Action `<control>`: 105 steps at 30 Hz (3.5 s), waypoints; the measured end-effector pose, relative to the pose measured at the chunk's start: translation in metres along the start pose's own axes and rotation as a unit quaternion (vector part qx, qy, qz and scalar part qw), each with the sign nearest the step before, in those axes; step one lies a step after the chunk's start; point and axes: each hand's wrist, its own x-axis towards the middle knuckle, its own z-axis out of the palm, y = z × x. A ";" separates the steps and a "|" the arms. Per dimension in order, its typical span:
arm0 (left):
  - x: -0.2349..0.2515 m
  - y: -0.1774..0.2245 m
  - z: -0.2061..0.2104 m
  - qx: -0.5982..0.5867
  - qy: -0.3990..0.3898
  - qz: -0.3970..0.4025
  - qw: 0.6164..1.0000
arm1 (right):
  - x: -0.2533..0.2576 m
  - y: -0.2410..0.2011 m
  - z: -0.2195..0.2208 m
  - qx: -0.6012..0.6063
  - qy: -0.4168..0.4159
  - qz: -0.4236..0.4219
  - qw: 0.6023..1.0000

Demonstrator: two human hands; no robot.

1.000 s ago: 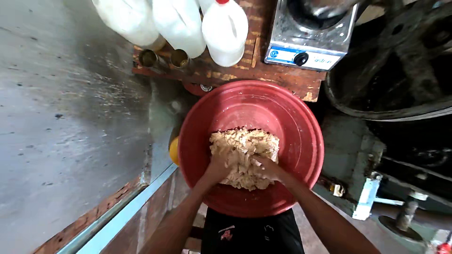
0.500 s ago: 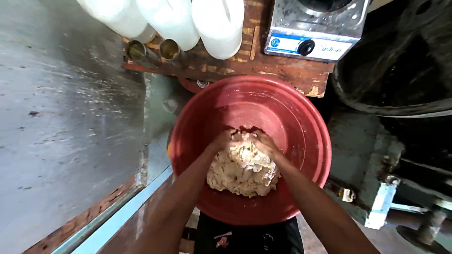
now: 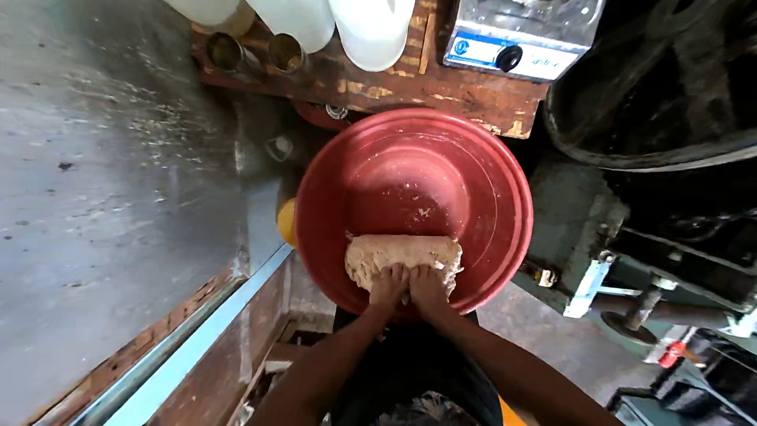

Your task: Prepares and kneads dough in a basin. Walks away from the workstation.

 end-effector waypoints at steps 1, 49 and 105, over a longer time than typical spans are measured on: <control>0.008 0.001 0.008 0.001 -0.021 -0.007 1.000 | 0.009 0.000 0.009 -0.008 -0.012 0.017 1.000; 0.076 -0.084 -0.072 -0.317 0.012 0.100 0.943 | 0.079 0.089 -0.075 0.208 0.011 -0.110 0.972; 0.136 -0.039 -0.046 -0.056 0.091 -0.012 0.994 | 0.160 0.025 -0.050 0.048 0.108 -0.070 0.991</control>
